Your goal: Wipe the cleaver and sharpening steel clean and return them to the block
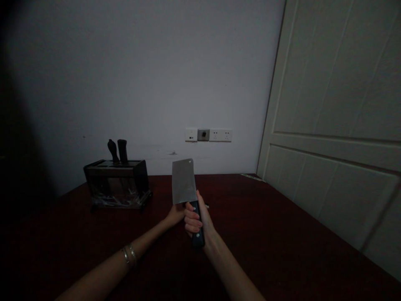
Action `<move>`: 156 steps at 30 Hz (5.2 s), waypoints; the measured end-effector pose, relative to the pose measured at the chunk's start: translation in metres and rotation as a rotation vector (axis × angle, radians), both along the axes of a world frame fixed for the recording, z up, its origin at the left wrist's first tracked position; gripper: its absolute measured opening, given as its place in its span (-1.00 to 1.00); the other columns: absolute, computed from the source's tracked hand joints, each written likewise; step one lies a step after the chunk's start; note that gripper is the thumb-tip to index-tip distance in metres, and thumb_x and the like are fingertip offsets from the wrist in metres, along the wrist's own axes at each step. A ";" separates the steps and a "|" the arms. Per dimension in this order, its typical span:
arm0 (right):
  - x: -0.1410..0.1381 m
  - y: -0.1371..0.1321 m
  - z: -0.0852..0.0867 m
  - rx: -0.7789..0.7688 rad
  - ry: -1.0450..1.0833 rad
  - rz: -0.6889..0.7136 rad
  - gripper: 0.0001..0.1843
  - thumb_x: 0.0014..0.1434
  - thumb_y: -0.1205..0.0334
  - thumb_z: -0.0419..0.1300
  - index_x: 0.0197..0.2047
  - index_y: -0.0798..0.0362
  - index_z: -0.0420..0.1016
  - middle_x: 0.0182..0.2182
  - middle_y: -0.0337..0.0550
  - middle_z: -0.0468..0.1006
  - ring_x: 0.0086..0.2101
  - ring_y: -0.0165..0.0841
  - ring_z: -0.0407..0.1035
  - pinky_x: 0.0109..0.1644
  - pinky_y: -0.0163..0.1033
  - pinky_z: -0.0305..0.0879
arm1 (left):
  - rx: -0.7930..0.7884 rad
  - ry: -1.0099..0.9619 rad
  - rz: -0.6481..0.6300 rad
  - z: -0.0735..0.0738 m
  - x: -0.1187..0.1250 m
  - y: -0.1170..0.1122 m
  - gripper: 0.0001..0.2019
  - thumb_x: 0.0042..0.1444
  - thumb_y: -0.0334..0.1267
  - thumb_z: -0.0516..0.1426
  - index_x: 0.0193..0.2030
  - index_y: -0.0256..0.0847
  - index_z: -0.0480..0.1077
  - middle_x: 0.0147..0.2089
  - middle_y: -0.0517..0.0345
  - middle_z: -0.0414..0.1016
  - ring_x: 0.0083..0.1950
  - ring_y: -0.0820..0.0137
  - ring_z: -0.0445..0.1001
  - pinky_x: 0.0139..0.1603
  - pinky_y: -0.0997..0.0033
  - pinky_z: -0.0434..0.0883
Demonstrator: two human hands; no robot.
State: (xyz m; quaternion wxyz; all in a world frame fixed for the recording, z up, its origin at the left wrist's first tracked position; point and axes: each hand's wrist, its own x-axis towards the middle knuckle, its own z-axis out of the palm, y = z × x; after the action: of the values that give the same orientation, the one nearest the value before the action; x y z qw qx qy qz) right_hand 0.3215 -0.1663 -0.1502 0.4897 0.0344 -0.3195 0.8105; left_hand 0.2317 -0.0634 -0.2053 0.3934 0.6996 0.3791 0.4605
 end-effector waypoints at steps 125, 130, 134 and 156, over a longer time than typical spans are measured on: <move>-0.001 -0.009 0.001 0.099 0.145 0.167 -0.31 0.17 -0.22 -0.48 -0.53 0.12 0.18 -0.77 -0.42 0.14 -0.85 -0.65 -0.15 -0.84 -0.54 -0.11 | 1.061 1.194 -0.140 0.167 -0.029 0.000 -0.36 0.22 -0.01 -0.31 0.27 -0.52 -0.21 0.33 -0.25 -0.37 0.34 0.20 -0.41 0.28 0.22 -0.19; 0.000 -0.011 0.003 0.063 0.088 0.158 -0.28 0.13 -0.25 -0.53 -0.55 0.10 0.16 -0.79 -0.42 0.13 -0.85 -0.65 -0.17 -0.85 -0.54 -0.12 | 1.069 1.208 -0.136 0.169 -0.039 0.007 -0.35 0.22 -0.02 -0.29 0.27 -0.56 -0.22 0.32 -0.30 -0.37 0.33 0.17 -0.40 0.28 0.22 -0.19; 0.004 -0.010 0.003 0.058 0.116 0.119 -0.30 0.14 -0.25 -0.52 -0.57 0.09 0.13 -0.80 -0.44 0.10 -0.86 -0.65 -0.20 -0.86 -0.53 -0.17 | 1.205 1.160 -0.245 0.155 -0.040 -0.028 -0.34 0.21 0.02 -0.29 0.28 -0.50 -0.24 0.33 -0.25 -0.40 0.34 0.19 -0.43 0.28 0.24 -0.20; 0.000 -0.011 0.001 0.051 0.159 0.116 -0.40 0.17 -0.23 -0.41 -0.59 0.06 0.03 -0.81 -0.48 0.06 -0.88 -0.66 -0.24 -0.88 -0.55 -0.25 | 1.206 1.206 -0.219 0.166 -0.053 -0.022 -0.37 0.22 -0.01 -0.26 0.29 -0.46 -0.21 0.34 -0.20 -0.38 0.34 0.20 -0.41 0.28 0.23 -0.18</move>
State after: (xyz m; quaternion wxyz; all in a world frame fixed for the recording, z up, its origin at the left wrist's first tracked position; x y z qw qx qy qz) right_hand 0.3218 -0.1777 -0.1488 0.4649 0.1296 -0.2978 0.8236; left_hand 0.1785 -0.0852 -0.0389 -0.2720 0.9469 0.1442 0.0924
